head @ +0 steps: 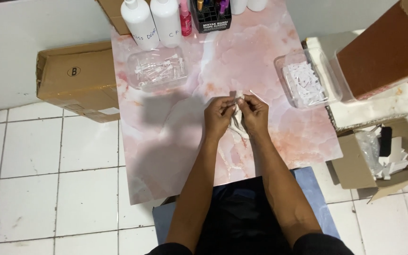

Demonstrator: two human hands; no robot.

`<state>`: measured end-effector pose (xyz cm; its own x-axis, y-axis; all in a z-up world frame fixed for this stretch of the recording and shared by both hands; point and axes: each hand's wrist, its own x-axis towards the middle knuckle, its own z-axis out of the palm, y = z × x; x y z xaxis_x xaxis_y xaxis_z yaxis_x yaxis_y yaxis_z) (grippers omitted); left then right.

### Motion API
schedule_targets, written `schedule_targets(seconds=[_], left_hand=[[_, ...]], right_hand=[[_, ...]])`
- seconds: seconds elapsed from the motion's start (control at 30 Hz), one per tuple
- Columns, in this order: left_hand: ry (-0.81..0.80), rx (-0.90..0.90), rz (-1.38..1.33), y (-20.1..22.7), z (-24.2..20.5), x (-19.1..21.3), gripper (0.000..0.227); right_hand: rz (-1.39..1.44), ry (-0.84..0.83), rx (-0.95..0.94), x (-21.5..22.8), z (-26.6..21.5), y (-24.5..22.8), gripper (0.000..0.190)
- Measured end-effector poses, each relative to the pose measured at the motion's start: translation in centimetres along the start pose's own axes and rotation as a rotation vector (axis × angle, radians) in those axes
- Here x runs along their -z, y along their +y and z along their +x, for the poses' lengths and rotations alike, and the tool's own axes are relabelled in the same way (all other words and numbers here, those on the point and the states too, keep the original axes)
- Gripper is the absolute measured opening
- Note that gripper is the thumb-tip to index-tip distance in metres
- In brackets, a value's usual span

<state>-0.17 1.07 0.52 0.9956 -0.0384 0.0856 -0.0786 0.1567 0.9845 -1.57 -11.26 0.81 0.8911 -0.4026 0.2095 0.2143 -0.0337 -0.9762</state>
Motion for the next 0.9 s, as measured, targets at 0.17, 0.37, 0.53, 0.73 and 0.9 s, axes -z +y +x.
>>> schedule_targets(seconds=[0.17, 0.37, 0.53, 0.73, 0.9], left_hand=[[0.024, 0.041, -0.043, 0.1, -0.3, 0.0, 0.027], [0.042, 0.008, -0.042, 0.4, 0.1, -0.1, 0.026], [0.024, 0.055, -0.076, -0.3, -0.2, -0.3, 0.023], [0.01, -0.069, -0.067, 0.6, -0.1, 0.1, 0.028], [-0.033, -0.14, -0.006, -0.1, 0.1, 0.5, 0.031]], right_hand=[[-0.03, -0.005, -0.048, 1.2, 0.1, 2.5, 0.011], [0.033, 0.036, -0.013, 0.2, 0.1, 2.0, 0.011], [-0.036, 0.004, 0.042, -0.6, -0.7, -1.6, 0.009], [0.05, 0.045, -0.025, -0.6, -0.4, -0.8, 0.012], [0.151, 0.046, -0.047, -0.9, -0.7, -1.4, 0.011]])
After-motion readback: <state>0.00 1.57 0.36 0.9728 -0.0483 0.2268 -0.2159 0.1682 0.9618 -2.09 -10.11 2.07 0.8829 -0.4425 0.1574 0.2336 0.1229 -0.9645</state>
